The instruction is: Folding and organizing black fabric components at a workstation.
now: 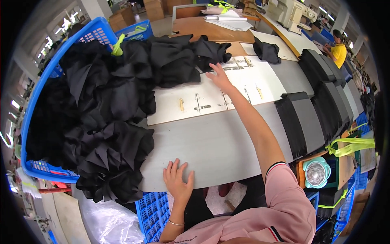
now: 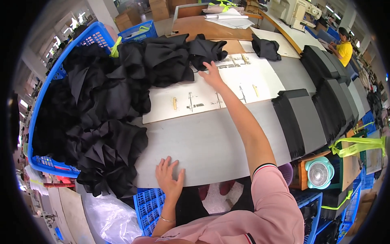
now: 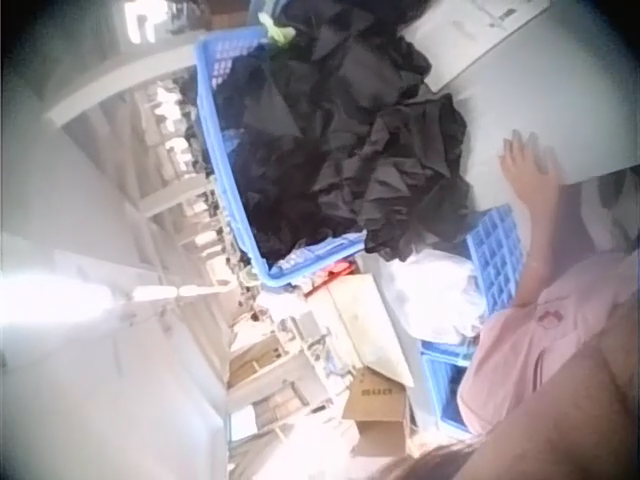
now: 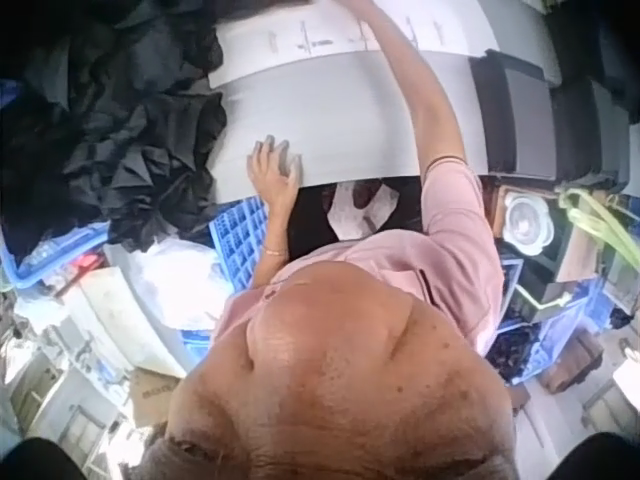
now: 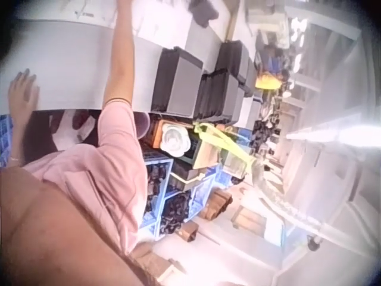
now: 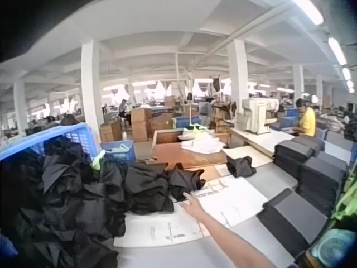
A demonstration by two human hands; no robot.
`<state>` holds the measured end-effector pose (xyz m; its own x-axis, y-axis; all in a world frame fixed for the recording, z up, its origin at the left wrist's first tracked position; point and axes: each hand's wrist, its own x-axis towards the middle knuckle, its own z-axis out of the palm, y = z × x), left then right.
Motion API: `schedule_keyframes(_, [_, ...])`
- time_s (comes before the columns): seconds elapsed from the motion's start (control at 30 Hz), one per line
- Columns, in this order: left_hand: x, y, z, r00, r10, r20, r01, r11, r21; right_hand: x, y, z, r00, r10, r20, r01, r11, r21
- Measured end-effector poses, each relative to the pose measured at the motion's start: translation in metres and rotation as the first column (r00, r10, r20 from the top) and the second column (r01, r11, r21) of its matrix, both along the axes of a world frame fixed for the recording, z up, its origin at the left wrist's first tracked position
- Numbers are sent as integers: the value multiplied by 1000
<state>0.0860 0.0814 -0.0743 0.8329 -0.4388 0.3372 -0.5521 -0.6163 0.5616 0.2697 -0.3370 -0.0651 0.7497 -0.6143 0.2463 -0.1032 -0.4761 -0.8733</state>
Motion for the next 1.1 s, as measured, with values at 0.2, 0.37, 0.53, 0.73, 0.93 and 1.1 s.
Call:
schedule_keyframes(0.2, [1,2,1,1000,-5,-12,4,1000,-7,-24,16,14,965,-60,254,22,988,152])
schedule_keyframes(0.37, [2,2,1,999,-2,-38,-2,994,-110,-166,89,44,936,-41,351,112,976,-187])
schedule_keyframes(0.53, [-31,-40,71,944,-329,-6,295,853,-431,-307,184,58,961,274,25,-255,922,-291])
schedule_keyframes(0.73, [-64,-49,62,813,-581,35,561,766,-314,-379,246,99,993,76,86,-7,790,-613])
schedule_keyframes(0.93, [-102,-47,90,801,-599,-3,494,664,-561,-409,287,69,975,55,217,128,656,-744])
schedule_keyframes(1.1, [-151,-34,101,699,-705,122,686,611,-396,-416,274,21,994,89,-68,-112,772,-626])
